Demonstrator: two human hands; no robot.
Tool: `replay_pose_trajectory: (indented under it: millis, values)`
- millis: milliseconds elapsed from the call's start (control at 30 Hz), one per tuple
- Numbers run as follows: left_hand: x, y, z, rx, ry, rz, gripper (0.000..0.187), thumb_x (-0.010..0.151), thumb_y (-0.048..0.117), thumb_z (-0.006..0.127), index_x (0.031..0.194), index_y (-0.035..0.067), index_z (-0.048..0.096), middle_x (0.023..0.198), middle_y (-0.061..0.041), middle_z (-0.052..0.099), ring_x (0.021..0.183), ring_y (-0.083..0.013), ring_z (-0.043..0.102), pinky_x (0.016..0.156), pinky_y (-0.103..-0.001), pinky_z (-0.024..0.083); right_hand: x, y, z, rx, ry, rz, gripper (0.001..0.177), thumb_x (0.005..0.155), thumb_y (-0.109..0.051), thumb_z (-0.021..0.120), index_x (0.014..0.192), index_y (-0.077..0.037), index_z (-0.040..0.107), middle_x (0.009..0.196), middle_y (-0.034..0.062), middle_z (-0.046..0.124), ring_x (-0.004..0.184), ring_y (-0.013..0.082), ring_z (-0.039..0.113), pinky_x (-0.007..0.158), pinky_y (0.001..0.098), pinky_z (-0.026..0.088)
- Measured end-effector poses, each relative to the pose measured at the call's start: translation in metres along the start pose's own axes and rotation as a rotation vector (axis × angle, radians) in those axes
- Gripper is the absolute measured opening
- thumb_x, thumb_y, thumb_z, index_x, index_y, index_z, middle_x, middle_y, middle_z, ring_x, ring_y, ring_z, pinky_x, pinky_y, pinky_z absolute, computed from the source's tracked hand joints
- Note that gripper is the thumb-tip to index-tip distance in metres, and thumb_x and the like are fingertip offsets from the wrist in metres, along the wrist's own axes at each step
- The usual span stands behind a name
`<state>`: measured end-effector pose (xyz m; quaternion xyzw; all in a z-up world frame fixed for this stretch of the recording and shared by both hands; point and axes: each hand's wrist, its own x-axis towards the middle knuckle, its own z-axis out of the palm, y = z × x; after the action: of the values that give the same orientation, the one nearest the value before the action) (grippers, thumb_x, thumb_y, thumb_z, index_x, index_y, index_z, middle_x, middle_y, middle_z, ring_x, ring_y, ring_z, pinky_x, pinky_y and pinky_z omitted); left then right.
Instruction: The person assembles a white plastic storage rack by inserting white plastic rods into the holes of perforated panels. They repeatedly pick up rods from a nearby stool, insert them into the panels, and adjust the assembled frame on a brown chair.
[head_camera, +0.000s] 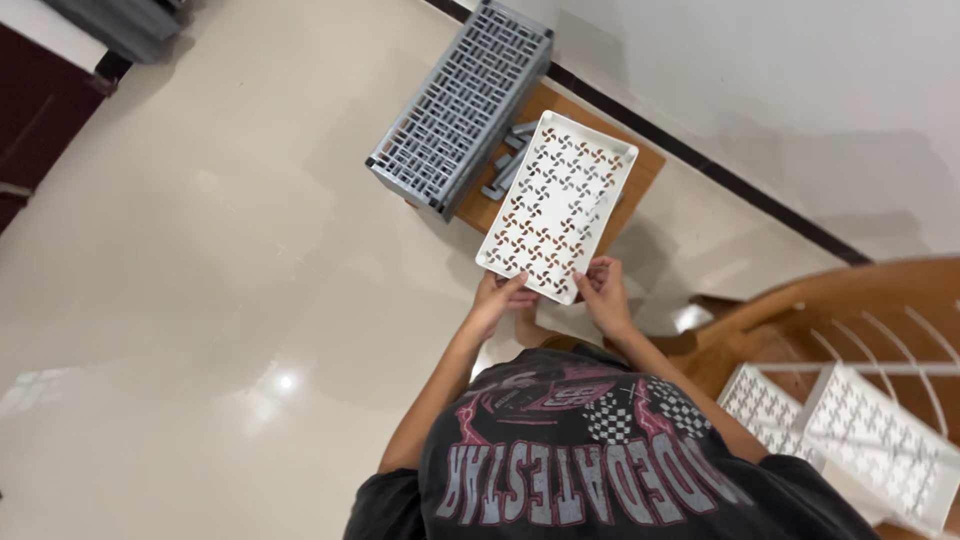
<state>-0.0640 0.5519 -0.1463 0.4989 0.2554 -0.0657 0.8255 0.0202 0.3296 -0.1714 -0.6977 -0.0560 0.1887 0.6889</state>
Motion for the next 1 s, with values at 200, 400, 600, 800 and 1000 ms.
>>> replay_pose_trajectory:
  millis: [200,400,600,800,1000]
  values:
    - [0.09,0.02,-0.056,-0.08,0.117,-0.057,0.058,0.094,0.016,0.067,0.142,0.003,0.037,0.119,-0.022,0.068,0.094,-0.0332,0.075,0.078,-0.044,0.065,0.109,0.031,0.044,0.012,-0.075,0.013,0.035,0.099,-0.007,0.068,0.12,-0.004,0.041,0.1,0.0156,0.068,0.081,0.0163,0.067,0.064,0.031,0.055]
    - [0.181,0.031,-0.093,-0.051,0.388,0.05,0.057,0.095,0.001,0.054,0.148,0.004,0.032,0.13,-0.019,0.063,0.101,-0.0315,0.074,0.076,-0.046,0.069,0.197,0.03,0.079,0.12,-0.326,0.158,0.042,0.097,-0.009,0.063,0.129,-0.009,0.036,0.117,0.016,0.066,0.093,0.0188,0.071,0.074,0.032,0.061]
    - [0.252,0.081,-0.152,0.049,0.606,-0.069,0.09,0.092,-0.006,0.051,0.159,0.016,-0.006,0.137,-0.019,0.058,0.102,-0.0299,0.072,0.076,-0.046,0.066,0.246,0.027,0.082,-0.043,-0.395,0.219,0.049,0.099,-0.008,0.06,0.143,-0.007,0.038,0.132,0.0155,0.062,0.1,0.0199,0.07,0.078,0.0339,0.059]
    - [0.31,0.115,-0.189,0.034,0.533,-0.218,0.103,0.093,-0.006,0.046,0.157,0.017,-0.032,0.139,-0.021,0.06,0.104,-0.0312,0.072,0.082,-0.044,0.065,0.239,0.033,0.062,-0.055,-0.178,0.326,0.044,0.099,-0.01,0.059,0.14,-0.005,0.043,0.117,0.0167,0.069,0.092,0.0199,0.07,0.073,0.0331,0.058]
    - [0.342,0.122,-0.222,0.175,0.5,-0.25,0.105,0.088,0.005,0.051,0.157,0.023,-0.026,0.146,-0.02,0.045,0.114,-0.0329,0.061,0.089,-0.048,0.058,0.205,0.036,0.053,-0.097,0.054,0.415,0.04,0.099,-0.006,0.053,0.139,-0.005,0.045,0.113,0.0176,0.068,0.09,0.021,0.069,0.07,0.0334,0.057]
